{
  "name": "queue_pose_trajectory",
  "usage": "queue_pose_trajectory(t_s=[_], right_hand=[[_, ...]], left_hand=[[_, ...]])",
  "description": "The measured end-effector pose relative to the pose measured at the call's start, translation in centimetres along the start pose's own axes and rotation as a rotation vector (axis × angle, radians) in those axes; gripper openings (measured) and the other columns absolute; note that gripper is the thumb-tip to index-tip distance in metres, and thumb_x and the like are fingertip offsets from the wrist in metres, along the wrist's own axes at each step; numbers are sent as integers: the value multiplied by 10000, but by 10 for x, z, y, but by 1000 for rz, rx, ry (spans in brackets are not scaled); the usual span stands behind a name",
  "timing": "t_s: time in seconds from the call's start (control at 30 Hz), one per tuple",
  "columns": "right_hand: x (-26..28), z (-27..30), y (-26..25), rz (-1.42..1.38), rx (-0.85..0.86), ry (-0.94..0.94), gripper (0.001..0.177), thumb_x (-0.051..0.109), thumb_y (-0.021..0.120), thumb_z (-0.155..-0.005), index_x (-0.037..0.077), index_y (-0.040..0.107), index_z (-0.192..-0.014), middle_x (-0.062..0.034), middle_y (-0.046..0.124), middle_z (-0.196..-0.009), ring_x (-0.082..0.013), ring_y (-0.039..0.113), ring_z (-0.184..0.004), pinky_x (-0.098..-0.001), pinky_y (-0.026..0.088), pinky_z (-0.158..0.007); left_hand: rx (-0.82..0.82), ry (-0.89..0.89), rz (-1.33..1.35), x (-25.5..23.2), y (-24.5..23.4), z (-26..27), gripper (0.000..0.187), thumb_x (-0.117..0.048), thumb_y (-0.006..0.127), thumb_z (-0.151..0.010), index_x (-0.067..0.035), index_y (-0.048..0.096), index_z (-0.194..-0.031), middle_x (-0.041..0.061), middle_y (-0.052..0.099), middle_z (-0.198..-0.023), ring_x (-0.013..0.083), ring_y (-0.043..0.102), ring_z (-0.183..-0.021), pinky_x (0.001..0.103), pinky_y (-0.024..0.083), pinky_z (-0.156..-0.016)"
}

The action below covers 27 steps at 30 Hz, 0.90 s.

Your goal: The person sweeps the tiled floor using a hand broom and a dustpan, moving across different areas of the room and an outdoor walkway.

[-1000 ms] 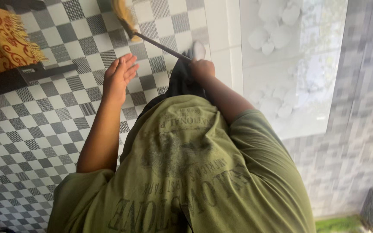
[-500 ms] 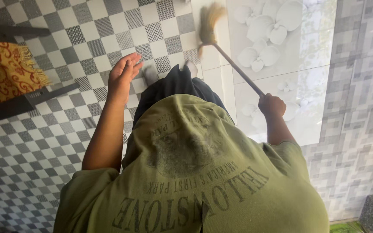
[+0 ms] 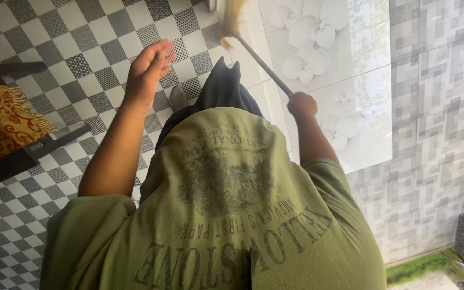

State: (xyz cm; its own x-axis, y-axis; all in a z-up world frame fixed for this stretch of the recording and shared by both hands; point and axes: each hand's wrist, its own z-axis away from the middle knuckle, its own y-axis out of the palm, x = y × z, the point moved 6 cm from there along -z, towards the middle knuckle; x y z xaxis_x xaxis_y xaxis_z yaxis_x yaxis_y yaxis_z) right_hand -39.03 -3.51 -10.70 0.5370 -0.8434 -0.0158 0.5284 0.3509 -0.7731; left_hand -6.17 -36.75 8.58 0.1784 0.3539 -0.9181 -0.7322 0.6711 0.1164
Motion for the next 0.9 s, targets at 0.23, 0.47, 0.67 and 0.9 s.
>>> queue_pose_trajectory(t_s=[0.23, 0.47, 0.67, 0.9], right_hand=[[17, 64, -19, 100, -26, 41, 361, 376, 555, -1007, 70, 746, -1020, -207, 728, -975, -408, 698, -941, -501, 552, -823], [84, 68, -82, 214, -1, -178, 313, 329, 579, -975, 60, 737, -998, -207, 727, -963, -401, 689, -930, -483, 545, -825], [215, 62, -80, 358, 3, -646, 203, 210, 572, -911, 126, 750, -964, -139, 733, -959, -380, 690, -899, -492, 545, -788], [400, 75, -27, 496, -52, -949, 162, 217, 571, -932, 111, 684, -976, -145, 726, -894, -372, 698, -852, -505, 552, -724]], left_hand=[[-137, 295, -128, -12, -51, 2, 596, -346, 573, -1103, 55, 408, -1513, 231, 458, -1572, 328, 437, -1504, 412, 350, -1267], [-279, 354, -24, 19, -114, 31, 549, -322, 590, -1119, 54, 445, -1492, 234, 497, -1562, 316, 462, -1508, 402, 360, -1279], [-463, 337, -16, 61, -152, 75, 579, -390, 574, -1106, 59, 471, -1458, 244, 520, -1513, 333, 482, -1465, 418, 380, -1234], [-699, 288, -27, 99, -189, 150, 716, -577, 368, -1098, 30, 506, -1453, 211, 589, -1471, 316, 561, -1404, 407, 431, -1172]])
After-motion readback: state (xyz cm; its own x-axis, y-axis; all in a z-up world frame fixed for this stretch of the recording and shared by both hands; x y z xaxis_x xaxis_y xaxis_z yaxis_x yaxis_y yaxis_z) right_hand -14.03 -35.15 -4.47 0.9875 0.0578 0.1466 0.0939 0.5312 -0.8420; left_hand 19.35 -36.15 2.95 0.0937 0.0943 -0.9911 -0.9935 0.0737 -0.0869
